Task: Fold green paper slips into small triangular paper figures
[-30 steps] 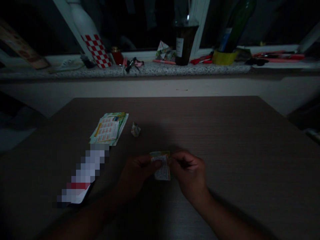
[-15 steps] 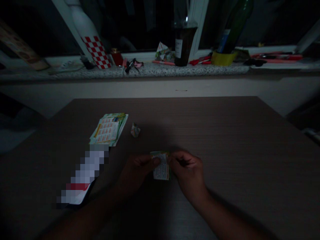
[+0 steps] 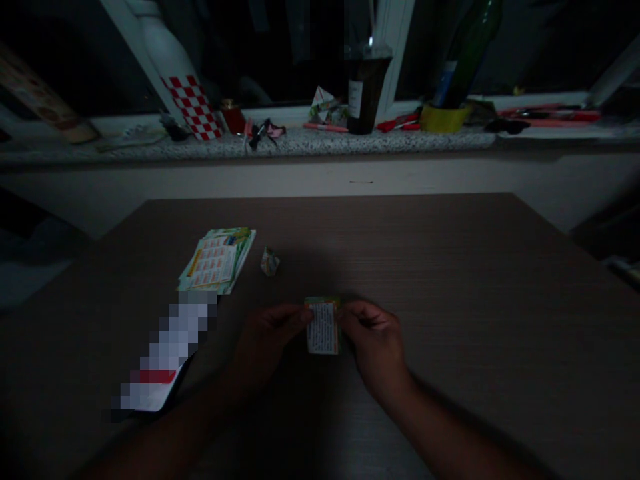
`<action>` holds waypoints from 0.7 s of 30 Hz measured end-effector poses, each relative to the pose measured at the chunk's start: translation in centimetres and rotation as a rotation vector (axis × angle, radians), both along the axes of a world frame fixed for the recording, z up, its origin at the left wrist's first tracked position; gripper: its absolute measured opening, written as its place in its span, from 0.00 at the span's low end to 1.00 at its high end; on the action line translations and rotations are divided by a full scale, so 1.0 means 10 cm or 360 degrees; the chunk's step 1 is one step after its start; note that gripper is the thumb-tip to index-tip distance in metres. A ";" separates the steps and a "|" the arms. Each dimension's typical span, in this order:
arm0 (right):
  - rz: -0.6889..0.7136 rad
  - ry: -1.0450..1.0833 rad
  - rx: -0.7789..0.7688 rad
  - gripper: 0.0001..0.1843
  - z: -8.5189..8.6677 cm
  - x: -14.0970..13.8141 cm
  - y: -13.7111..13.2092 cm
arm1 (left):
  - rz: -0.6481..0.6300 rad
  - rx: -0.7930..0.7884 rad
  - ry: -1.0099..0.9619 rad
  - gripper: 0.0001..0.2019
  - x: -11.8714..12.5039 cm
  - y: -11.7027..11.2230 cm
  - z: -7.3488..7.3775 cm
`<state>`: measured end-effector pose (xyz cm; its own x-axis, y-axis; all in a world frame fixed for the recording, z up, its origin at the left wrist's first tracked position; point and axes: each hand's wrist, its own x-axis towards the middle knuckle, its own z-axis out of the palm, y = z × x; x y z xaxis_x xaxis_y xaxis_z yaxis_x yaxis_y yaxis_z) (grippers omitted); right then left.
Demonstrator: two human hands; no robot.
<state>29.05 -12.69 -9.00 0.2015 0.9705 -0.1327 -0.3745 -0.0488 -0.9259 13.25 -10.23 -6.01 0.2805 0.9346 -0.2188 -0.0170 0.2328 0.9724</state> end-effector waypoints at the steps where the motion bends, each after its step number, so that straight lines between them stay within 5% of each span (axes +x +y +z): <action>1: 0.0001 0.0022 -0.0002 0.06 0.00 0.00 0.00 | 0.0017 0.0022 0.0002 0.11 0.00 0.00 0.00; 21: -0.0024 -0.0019 -0.0067 0.06 -0.03 0.00 0.01 | 0.0176 -0.0140 -0.0183 0.07 0.01 0.05 0.02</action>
<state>29.10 -12.57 -9.26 0.2180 0.9608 -0.1711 -0.3645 -0.0824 -0.9275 13.32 -9.75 -5.85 0.2049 0.9398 -0.2736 -0.1569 0.3074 0.9385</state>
